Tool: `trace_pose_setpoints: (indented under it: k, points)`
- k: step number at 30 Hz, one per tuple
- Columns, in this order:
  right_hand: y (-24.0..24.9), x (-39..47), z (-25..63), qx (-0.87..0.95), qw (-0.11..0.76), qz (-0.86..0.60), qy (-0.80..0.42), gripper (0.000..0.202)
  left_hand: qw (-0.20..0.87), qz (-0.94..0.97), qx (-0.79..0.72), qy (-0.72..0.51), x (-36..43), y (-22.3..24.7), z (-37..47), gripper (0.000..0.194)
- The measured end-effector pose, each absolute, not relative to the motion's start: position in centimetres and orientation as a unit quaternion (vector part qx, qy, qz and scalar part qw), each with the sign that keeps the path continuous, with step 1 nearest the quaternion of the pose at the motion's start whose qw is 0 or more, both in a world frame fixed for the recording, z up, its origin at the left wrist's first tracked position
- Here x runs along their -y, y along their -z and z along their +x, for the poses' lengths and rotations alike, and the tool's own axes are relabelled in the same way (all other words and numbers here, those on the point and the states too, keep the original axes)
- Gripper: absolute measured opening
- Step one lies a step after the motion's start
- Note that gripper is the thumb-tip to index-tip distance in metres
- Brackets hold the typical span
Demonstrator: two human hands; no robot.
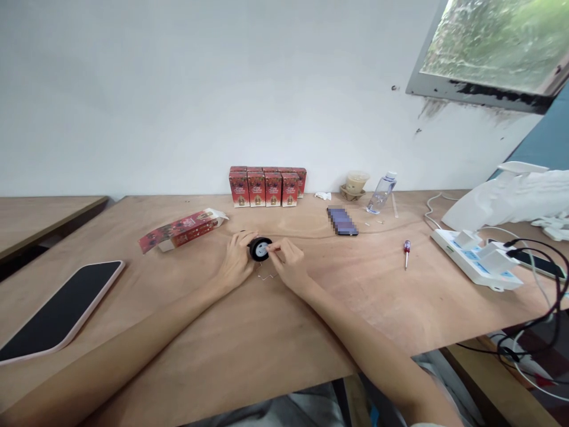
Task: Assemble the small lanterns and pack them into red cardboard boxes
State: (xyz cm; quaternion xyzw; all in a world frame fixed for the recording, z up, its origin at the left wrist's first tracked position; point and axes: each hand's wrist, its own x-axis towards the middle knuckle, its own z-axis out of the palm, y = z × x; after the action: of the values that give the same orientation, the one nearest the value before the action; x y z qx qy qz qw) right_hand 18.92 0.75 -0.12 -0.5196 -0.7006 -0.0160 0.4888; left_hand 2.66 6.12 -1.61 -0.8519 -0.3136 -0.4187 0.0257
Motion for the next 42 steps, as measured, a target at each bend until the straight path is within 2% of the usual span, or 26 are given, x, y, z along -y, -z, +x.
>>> trace_pose_setpoints:
  k: [7, 13, 30, 35, 42]
  points:
    - [-0.1, -0.5, 18.8, 0.697, 0.527, -0.482, 0.067, 0.018, 0.04, -0.857, 0.314, 0.406, -5.6, 0.9, 2.4, 0.051]
    - [-0.1, -0.7, 18.8, 0.71, 0.575, -0.381, 0.139, 0.011, 0.059, -0.858, 0.328, 0.391, -5.4, 0.8, 2.4, 0.049]
    - [-0.1, -0.8, 18.6, 0.71, 0.564, -0.364, 0.215, 0.016, 0.061, -0.857, 0.314, 0.405, -5.2, 0.6, 2.3, 0.039]
    - [0.0, -0.7, 18.5, 0.713, 0.565, -0.362, 0.203, 0.016, 0.052, -0.856, 0.325, 0.399, -5.2, 0.6, 2.3, 0.039]
    - [-0.9, -0.1, 18.4, 0.69, 0.588, -0.412, 0.091, 0.012, 0.052, -0.851, 0.337, 0.4, -5.1, 0.6, 2.3, 0.04]
